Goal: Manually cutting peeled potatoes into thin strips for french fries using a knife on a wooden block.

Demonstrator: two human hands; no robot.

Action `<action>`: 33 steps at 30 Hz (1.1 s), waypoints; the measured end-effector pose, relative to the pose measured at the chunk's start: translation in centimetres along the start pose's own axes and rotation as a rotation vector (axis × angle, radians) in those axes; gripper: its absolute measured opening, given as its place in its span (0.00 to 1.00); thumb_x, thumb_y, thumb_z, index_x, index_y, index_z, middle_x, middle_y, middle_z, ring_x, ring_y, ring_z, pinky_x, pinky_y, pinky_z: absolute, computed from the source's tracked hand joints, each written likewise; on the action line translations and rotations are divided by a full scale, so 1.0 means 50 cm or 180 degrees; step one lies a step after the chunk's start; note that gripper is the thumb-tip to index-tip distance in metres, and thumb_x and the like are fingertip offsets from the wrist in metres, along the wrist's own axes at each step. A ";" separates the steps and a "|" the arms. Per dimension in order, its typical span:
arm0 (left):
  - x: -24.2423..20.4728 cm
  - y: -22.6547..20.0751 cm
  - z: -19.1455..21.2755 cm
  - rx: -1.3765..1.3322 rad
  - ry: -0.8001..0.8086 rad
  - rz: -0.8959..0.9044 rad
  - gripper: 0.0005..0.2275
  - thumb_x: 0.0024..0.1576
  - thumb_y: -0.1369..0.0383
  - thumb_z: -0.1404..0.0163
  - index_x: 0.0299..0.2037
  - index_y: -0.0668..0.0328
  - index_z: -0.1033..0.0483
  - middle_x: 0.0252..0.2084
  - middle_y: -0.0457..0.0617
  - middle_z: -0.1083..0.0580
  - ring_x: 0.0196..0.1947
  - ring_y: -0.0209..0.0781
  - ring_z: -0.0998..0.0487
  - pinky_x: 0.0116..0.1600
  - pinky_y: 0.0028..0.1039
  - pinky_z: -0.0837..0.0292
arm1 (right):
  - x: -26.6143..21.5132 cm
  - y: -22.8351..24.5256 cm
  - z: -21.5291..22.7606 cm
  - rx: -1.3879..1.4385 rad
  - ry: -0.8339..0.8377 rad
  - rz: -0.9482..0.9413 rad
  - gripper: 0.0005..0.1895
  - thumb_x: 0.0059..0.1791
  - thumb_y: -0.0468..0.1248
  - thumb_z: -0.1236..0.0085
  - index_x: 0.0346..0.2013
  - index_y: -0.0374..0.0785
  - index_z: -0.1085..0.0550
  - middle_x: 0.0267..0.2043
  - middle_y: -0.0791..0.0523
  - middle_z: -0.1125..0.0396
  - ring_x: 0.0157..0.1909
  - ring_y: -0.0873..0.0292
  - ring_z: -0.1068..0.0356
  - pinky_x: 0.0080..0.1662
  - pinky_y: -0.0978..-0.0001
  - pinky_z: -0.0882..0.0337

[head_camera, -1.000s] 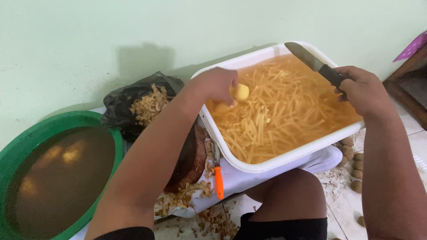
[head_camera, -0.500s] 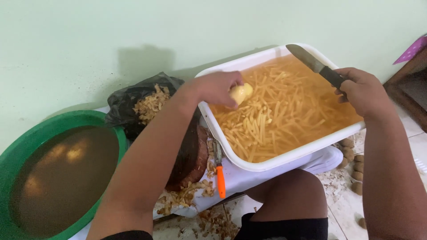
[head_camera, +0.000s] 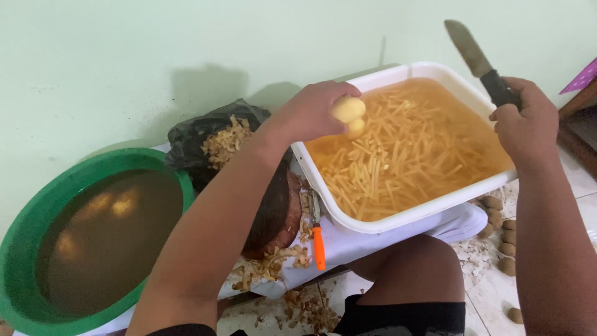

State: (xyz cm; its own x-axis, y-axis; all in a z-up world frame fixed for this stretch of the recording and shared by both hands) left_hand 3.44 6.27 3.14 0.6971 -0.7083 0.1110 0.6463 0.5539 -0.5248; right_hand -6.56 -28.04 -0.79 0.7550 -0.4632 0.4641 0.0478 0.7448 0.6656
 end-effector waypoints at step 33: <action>-0.057 -0.024 -0.039 -0.1821 -0.0166 0.0400 0.33 0.49 0.60 0.45 0.69 0.34 0.41 0.65 0.52 0.32 0.42 0.39 0.20 0.46 0.29 0.20 | -0.281 0.265 0.044 0.0710 0.0444 -0.0514 0.21 0.54 0.26 0.59 0.63 0.33 0.35 0.41 0.51 0.30 0.35 0.56 0.33 0.39 0.64 0.33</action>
State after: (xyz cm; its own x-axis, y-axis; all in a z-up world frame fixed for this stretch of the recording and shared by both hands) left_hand 0.06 6.76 1.81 0.7813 -0.6220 0.0523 0.2977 0.2977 -0.9071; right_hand -17.98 -12.70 2.80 0.8326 -0.4850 0.2675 0.0414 0.5360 0.8432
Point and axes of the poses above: each hand's wrist, its own x-axis towards the middle knuckle, its own z-axis out of the back of the hand, y = z × x, the point moved 9 cm from there along x, towards the middle knuckle
